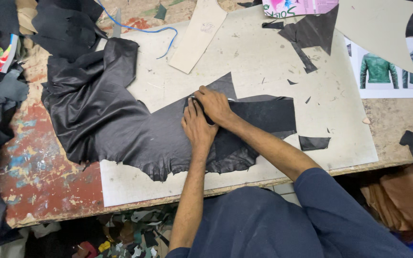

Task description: The person cuts black leather on a work table using a utility knife and a cardboard template. They position the template, trace or cut along its edges, and remove the template to reveal cut leather pieces.

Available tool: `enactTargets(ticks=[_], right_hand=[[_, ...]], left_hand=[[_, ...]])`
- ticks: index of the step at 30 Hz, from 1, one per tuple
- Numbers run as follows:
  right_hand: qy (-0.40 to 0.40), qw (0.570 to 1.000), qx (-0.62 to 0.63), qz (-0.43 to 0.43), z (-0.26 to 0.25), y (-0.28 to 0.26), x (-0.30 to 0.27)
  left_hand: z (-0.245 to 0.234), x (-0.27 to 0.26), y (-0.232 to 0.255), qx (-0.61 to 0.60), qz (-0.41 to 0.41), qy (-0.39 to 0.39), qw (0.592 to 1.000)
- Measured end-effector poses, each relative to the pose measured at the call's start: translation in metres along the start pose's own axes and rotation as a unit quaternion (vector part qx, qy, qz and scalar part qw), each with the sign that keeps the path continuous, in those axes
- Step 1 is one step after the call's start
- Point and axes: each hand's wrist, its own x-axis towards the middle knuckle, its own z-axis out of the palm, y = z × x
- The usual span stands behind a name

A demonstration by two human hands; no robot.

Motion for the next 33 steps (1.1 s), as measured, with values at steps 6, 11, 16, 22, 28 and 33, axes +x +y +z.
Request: enactTargets(ticks=[6, 11, 16, 22, 28, 33], right_hand=[[-0.030, 0.997, -0.067, -0.009, -0.035, 0.040, -0.047], [-0.037, 0.995, -0.086, -0.043, -0.077, 0.077, -0.086], [-0.037, 0.991, -0.113, -0.065, -0.115, 0.121, -0.117], [-0.038, 0.985, -0.159, -0.049, -0.156, 0.184, -0.164], [-0.068, 0.973, -0.220, -0.016, -0.222, 0.228, -0.208], [-0.085, 0.959, -0.266, 0.058, -0.228, 0.195, -0.190]], left_hand=[[-0.004, 0.003, 0.006, 0.005, -0.024, -0.030, 0.999], [-0.004, 0.003, 0.008, 0.016, -0.028, -0.041, 0.999], [0.001, 0.007, 0.006, 0.026, -0.035, -0.061, 0.997], [0.001, 0.005, 0.006, 0.025, -0.040, -0.074, 0.996], [0.002, 0.005, 0.007, 0.029, -0.039, -0.074, 0.996], [0.003, 0.007, 0.004, 0.039, -0.033, -0.063, 0.997]])
